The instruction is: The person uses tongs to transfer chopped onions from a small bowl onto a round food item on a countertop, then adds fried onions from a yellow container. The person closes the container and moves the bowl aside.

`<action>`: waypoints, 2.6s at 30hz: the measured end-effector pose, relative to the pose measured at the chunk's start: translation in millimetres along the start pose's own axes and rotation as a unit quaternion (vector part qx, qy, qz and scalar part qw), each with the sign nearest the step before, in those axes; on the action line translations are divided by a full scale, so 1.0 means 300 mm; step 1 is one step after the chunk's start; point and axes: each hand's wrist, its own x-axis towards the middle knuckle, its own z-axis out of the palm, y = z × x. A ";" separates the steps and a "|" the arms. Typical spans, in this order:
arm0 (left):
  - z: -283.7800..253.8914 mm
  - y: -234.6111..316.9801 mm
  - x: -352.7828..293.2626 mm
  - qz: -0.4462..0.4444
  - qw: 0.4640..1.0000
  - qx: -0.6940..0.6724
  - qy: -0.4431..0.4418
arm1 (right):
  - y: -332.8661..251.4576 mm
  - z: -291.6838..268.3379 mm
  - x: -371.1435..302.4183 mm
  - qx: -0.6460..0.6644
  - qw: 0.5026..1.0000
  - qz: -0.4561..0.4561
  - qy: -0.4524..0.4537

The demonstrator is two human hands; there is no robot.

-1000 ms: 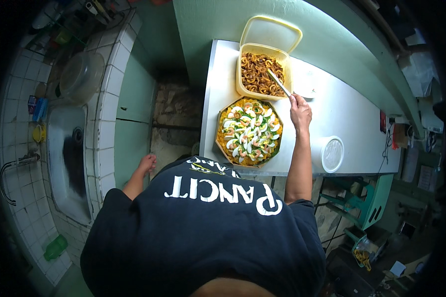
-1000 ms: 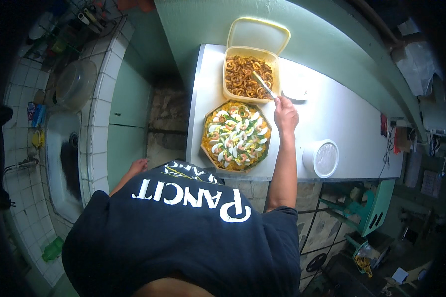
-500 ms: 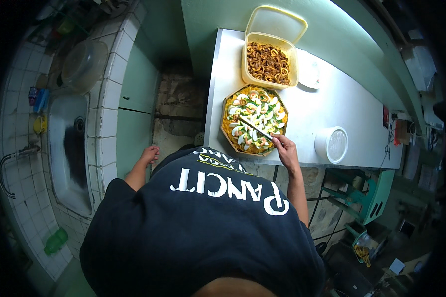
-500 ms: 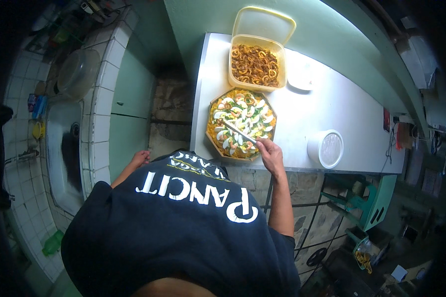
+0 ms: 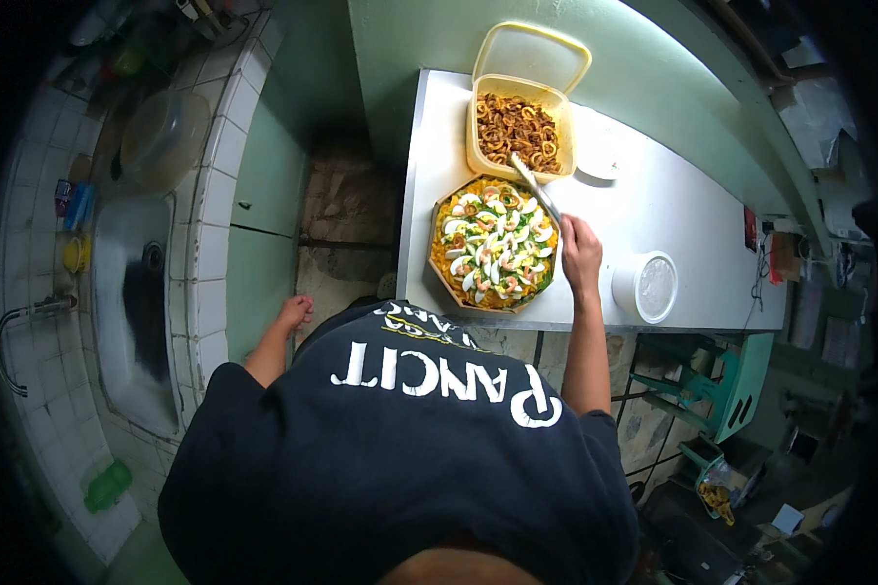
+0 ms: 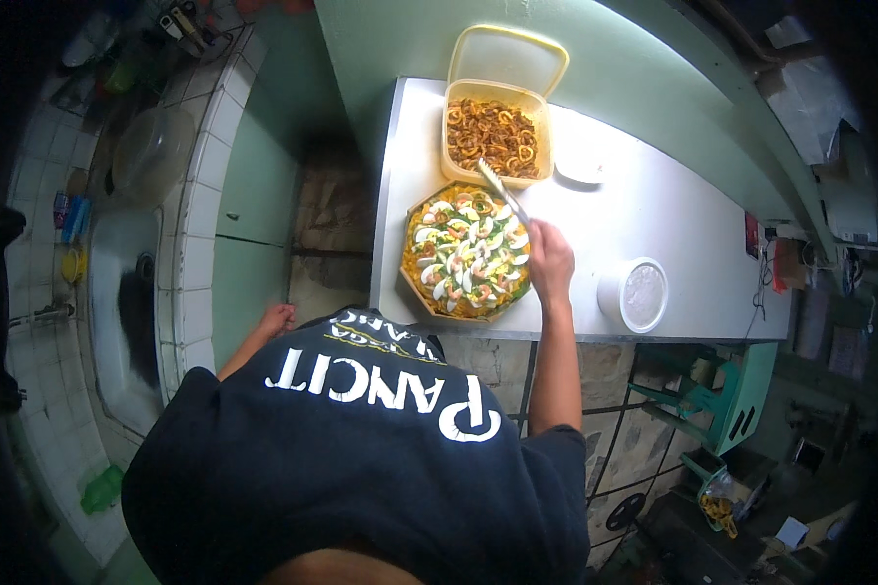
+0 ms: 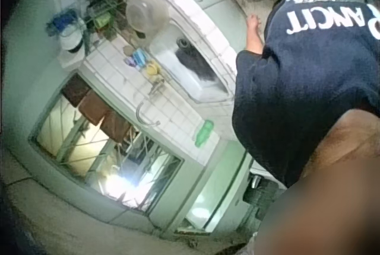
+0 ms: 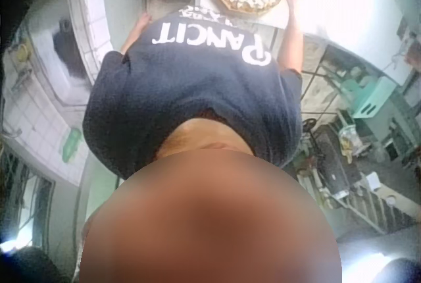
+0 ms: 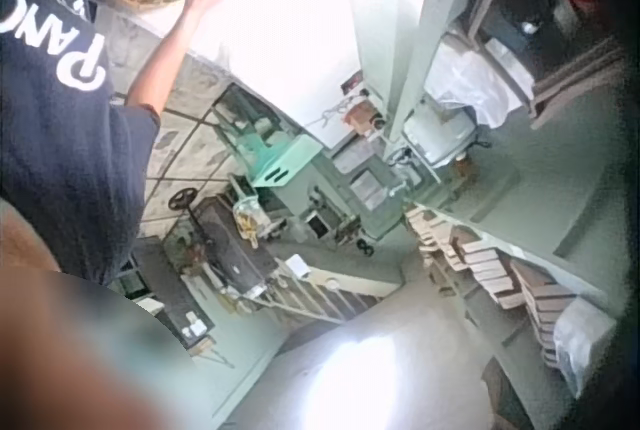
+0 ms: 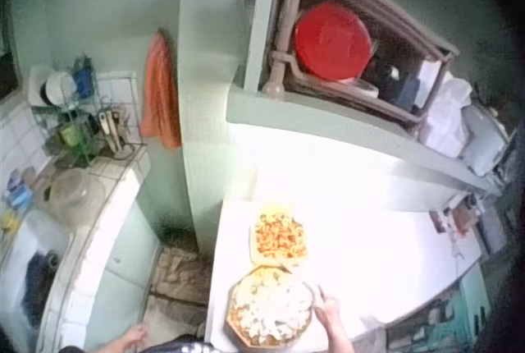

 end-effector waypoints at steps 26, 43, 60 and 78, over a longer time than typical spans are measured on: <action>0.008 -0.002 0.007 0.033 0.999 -0.030 0.001 | -0.085 0.249 0.391 -0.288 0.957 -0.027 -0.033; -0.037 -0.036 0.077 0.013 1.000 -0.007 -0.014 | 0.086 -0.079 0.145 -0.002 0.995 0.093 -0.023; -0.053 0.128 0.117 0.065 0.997 0.015 -0.030 | 0.109 -0.226 -0.161 -0.113 0.974 0.194 -0.026; -0.059 -0.058 0.028 0.019 1.000 -0.006 0.014 | -0.029 0.142 0.456 -0.350 0.935 -0.052 0.027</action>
